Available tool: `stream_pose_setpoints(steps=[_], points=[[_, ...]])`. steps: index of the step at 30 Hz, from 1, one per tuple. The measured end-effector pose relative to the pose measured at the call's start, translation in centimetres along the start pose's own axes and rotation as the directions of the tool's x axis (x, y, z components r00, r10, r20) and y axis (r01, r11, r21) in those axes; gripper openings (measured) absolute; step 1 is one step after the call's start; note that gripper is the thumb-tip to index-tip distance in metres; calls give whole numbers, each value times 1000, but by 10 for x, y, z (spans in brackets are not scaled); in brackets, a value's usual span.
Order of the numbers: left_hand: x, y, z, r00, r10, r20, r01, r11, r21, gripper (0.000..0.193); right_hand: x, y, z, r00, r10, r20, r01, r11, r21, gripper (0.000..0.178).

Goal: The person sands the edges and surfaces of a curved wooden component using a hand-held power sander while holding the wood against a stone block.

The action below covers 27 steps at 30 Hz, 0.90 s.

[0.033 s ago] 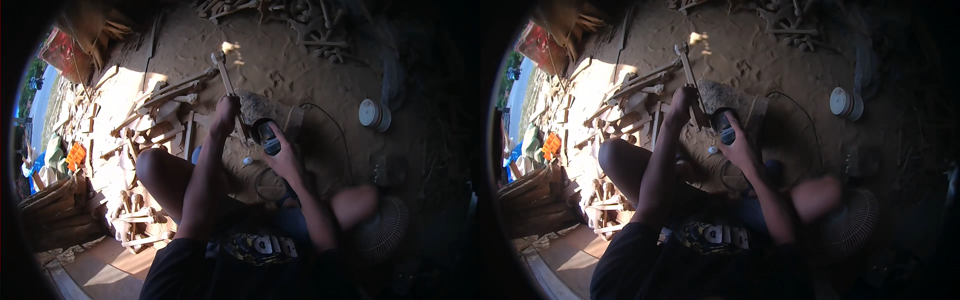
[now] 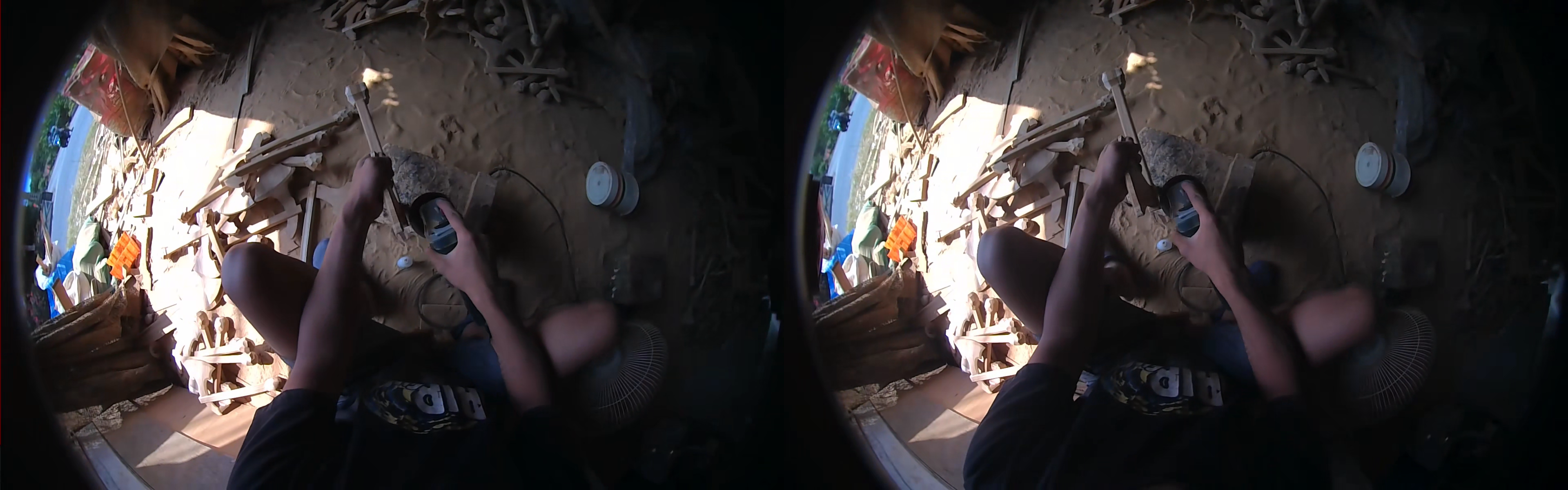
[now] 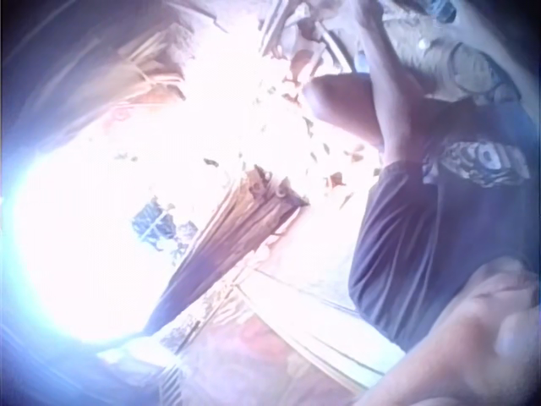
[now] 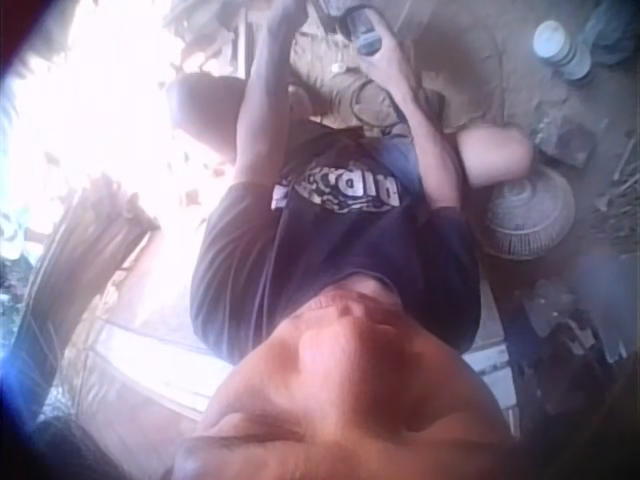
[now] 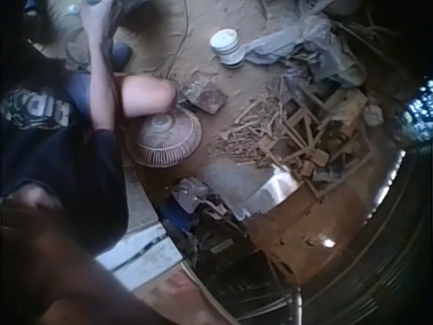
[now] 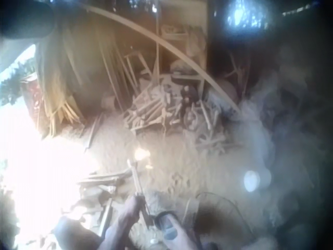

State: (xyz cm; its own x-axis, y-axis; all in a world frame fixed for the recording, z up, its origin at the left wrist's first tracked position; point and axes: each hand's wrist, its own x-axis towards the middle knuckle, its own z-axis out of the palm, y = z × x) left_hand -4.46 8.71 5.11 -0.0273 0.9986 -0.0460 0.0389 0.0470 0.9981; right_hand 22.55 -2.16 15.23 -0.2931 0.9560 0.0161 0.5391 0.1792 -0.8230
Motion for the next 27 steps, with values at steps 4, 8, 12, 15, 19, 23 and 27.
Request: stream_pose_setpoints(steps=[4, 8, 12, 15, 19, 23, 27], points=[[7, 5, 23, 979, -201, -36, 201, 979, 13, 4, -1, 4, -4, 997, 73, 22, -70, 990, -125, 82], [4, -8, 4, 997, -77, -17, 78, 993, 86, 3, 1, -2, 0, 1000, 0, 14, 1, 993, -119, 81], [0, -7, 5, 997, 61, 36, -66, 985, 158, 3, -1, -7, -3, 994, 92, 63, -87, 993, -84, 82], [-3, 0, 10, 997, -74, -5, 74, 997, -39, 6, 3, -7, 0, 993, 94, 78, -89, 994, -62, 83], [-6, 22, 29, 970, -243, -32, 237, 963, -132, 9, 9, 0, -1, 989, 123, 80, -116, 989, -88, 86], [-11, 18, 3, 996, -95, -1, 94, 990, 104, 11, 24, -12, 10, 996, 55, 70, -52, 997, -49, 87], [-15, 49, 30, 934, -351, -65, 316, 899, -303, 13, 37, -2, 8, 993, 100, 64, -94, 991, -95, 89]])
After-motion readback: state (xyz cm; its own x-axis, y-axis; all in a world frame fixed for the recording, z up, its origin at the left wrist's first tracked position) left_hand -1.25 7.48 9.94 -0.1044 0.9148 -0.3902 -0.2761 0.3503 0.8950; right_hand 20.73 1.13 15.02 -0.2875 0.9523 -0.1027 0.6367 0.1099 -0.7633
